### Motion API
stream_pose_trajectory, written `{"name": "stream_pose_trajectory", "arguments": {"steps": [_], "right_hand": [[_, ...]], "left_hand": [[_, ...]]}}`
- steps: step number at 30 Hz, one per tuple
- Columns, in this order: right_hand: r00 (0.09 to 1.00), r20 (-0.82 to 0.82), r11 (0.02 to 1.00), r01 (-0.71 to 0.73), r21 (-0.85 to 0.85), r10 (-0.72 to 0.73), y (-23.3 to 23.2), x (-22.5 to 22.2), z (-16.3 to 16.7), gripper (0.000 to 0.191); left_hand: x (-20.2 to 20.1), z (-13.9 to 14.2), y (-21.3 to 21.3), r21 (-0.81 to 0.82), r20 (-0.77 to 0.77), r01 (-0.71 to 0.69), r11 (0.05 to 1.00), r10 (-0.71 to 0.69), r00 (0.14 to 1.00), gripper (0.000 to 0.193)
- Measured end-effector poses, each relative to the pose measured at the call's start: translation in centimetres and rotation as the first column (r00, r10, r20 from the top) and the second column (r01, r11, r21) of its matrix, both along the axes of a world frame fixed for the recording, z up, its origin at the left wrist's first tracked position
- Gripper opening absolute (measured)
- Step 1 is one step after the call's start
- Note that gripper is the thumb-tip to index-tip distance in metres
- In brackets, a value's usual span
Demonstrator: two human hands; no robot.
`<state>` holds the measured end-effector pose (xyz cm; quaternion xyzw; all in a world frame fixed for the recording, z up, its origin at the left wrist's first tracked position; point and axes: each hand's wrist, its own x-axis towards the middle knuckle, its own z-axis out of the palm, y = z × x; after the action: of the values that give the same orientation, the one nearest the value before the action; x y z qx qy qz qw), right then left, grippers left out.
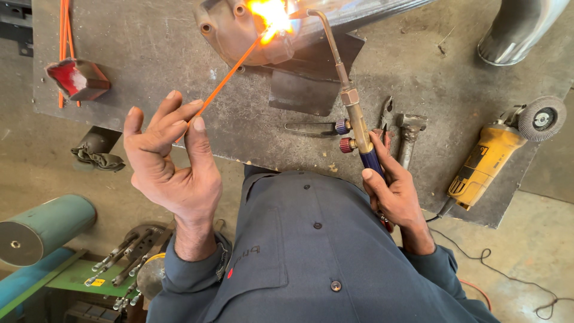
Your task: The person holds an oxy-acetylene torch in one hand and an orange filler rod in the other, heating the joint between a curved metal pipe and a flange fitting on a work table. They feed the filler rod into the flame-heated joint, melting it to build up the weld around the seam, then set the torch and rod down on the table.
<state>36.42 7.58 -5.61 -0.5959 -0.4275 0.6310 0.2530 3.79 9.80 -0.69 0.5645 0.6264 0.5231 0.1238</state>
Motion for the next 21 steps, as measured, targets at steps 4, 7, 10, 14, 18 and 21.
{"name": "stream_pose_trajectory", "arguments": {"steps": [4,7,10,14,18,21], "right_hand": [[0.999,0.029,1.0,-0.02,0.007,0.02,0.08,0.08,0.14,0.07],[0.999,0.043,1.0,-0.012,0.009,0.012,-0.03,0.14,0.21,0.07],[1.0,0.004,1.0,0.003,0.016,-0.003,-0.02,0.22,0.22,0.071],[0.999,-0.051,0.999,-0.009,0.049,0.011,0.24,0.21,0.24,0.07],[0.998,-0.063,0.999,-0.006,0.051,0.009,0.39,0.06,0.32,0.069],[0.998,-0.06,0.999,-0.002,0.036,0.004,0.44,-0.03,0.33,0.07]], "left_hand": [[0.02,0.07,-0.07,-0.004,0.002,-0.006,1.0,0.006,1.0,0.023],[-0.06,0.07,-0.09,-0.006,-0.001,-0.007,1.0,0.007,1.0,0.023],[-0.07,0.04,-0.02,-0.004,0.003,-0.001,1.0,0.001,1.0,0.023],[0.05,-0.01,0.26,-0.001,0.022,0.008,1.0,-0.008,1.0,0.023],[0.07,-0.22,0.62,0.01,0.021,0.007,1.0,-0.007,1.0,0.023],[0.07,-0.41,0.65,0.013,0.022,0.011,1.0,-0.011,1.0,0.024]]}}
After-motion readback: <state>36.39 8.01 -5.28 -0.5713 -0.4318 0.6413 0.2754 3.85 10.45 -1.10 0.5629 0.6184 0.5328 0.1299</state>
